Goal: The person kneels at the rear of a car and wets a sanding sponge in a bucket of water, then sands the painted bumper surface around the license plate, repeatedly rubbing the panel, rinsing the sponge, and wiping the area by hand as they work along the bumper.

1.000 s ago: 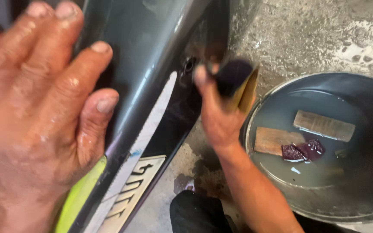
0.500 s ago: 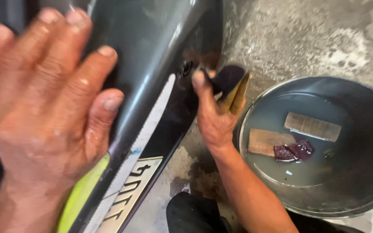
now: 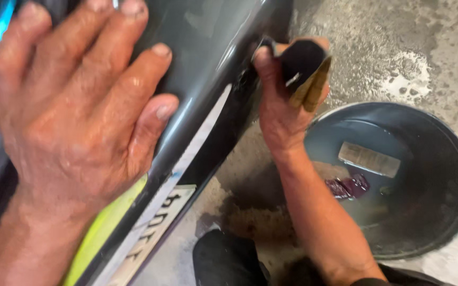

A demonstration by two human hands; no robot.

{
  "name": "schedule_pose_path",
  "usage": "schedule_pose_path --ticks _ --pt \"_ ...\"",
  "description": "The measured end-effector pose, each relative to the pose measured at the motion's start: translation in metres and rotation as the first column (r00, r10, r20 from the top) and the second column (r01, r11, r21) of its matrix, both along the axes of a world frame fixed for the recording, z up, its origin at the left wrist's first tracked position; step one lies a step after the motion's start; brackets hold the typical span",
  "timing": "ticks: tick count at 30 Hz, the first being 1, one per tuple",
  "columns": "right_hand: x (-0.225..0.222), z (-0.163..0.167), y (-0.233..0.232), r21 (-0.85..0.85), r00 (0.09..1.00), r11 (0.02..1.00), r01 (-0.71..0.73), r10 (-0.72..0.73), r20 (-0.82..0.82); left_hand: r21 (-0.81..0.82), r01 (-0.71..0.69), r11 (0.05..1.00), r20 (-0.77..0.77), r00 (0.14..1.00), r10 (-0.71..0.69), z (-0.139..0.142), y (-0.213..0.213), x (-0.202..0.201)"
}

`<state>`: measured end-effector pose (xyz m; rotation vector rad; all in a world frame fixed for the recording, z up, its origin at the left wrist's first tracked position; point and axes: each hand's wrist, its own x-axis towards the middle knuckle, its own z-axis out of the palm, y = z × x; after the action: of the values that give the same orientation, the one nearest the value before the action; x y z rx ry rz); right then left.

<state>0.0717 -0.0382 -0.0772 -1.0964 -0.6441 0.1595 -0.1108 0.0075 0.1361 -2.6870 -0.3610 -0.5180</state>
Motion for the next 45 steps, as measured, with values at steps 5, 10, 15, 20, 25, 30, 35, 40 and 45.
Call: schedule_pose_path --ticks 5,10,15,20,25,30,35,40,45 --pt "0.021 0.001 0.004 0.013 0.963 0.999 0.046 -0.048 0.266 0.086 0.008 0.996 0.039 0.999 -0.012 -0.003 0.003 0.0" --pt "0.029 -0.005 0.008 0.032 0.947 0.999 0.004 -0.014 0.321 0.093 0.016 0.996 0.038 0.999 -0.02 -0.01 0.005 -0.008" --pt "0.033 -0.014 0.002 -0.087 0.912 0.994 0.07 -0.029 0.408 0.086 0.001 0.996 0.026 1.0 -0.003 -0.015 0.003 -0.013" --pt "0.038 -0.007 0.004 -0.062 0.934 0.996 0.06 -0.034 0.355 0.053 -0.004 0.999 -0.002 1.0 0.004 -0.016 0.001 -0.013" --pt "0.041 0.002 0.002 -0.044 0.847 0.992 0.118 -0.077 0.527 0.079 -0.012 0.997 0.008 1.0 0.011 -0.015 0.002 -0.014" --pt "0.045 0.002 -0.004 -0.111 0.797 0.98 0.168 -0.068 0.6 0.038 -0.012 0.999 -0.016 1.0 0.012 -0.019 0.003 -0.015" --pt "0.046 0.004 0.003 -0.012 0.769 0.99 0.142 -0.102 0.631 0.074 -0.015 0.997 0.001 1.0 0.015 -0.018 0.001 -0.019" --pt "0.041 0.005 0.003 -0.095 0.959 0.994 0.055 -0.027 0.282 0.026 -0.011 1.0 -0.032 0.999 0.011 -0.019 0.002 -0.016" --pt "0.044 -0.005 0.009 0.06 0.903 0.998 0.011 -0.036 0.428 0.075 -0.009 0.997 0.0 1.0 0.009 -0.017 0.0 -0.019"
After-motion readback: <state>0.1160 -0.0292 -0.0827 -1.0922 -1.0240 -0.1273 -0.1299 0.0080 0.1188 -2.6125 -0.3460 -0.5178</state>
